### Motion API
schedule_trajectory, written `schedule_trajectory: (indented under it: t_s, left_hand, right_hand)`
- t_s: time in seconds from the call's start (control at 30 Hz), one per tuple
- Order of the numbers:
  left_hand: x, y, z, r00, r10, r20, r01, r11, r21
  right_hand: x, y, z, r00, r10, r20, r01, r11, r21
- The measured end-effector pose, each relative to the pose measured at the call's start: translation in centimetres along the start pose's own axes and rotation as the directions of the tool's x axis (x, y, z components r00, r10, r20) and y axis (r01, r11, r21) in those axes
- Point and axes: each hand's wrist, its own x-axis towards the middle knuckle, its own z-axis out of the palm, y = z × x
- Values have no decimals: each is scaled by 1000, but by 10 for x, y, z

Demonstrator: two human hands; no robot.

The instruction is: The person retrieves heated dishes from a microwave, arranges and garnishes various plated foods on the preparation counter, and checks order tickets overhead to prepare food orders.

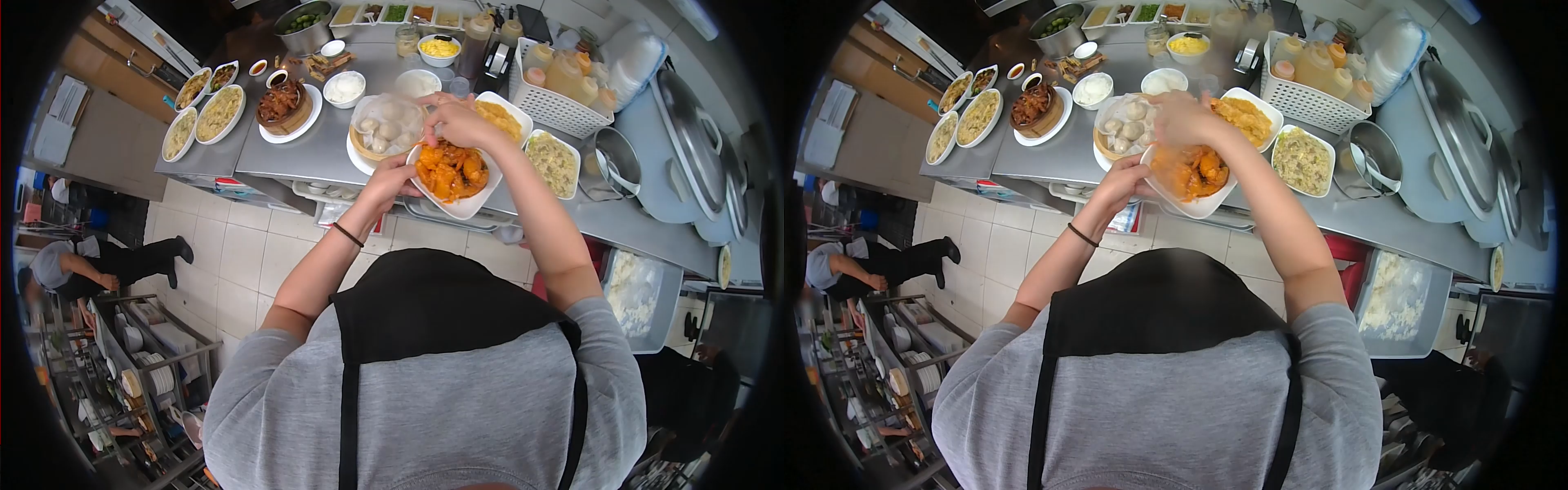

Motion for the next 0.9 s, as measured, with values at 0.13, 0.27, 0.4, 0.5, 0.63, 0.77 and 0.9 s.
schedule_trajectory:
  t_s: [0.13, 0.27, 0.4, 0.5, 0.63, 0.77, 0.9]
  left_hand:
    - [0, 1, -5, 1000, -5, -19, 5, 1000, 8]
    - [2, 1, -6, 1000, -11, -8, 11, 999, 48]
    - [-1, 2, -1, 1000, -2, 7, 2, 998, 62]
    - [0, -1, -4, 1000, -16, 1, 15, 997, 78]
    - [-4, -4, -9, 1000, 5, -18, -5, 1000, 15]
    - [-4, -3, -23, 998, 18, -59, -16, 999, 30]
    - [-6, 2, -29, 997, 25, -73, -21, 998, 56]
  right_hand:
    - [-8, 5, -13, 995, 92, 44, -89, 994, -69]
    - [4, 8, 18, 990, 27, -139, -39, 996, -86]
    - [16, 5, 26, 998, 54, 21, -52, 995, -81]
    - [22, 10, 22, 988, 43, 151, -54, 996, 70]
    - [7, 17, 5, 973, -50, 224, 36, 997, 67]
    - [-19, 7, -21, 979, 85, 185, -68, 993, -95]
    - [-15, 13, -2, 997, 76, -26, -78, 994, -74]
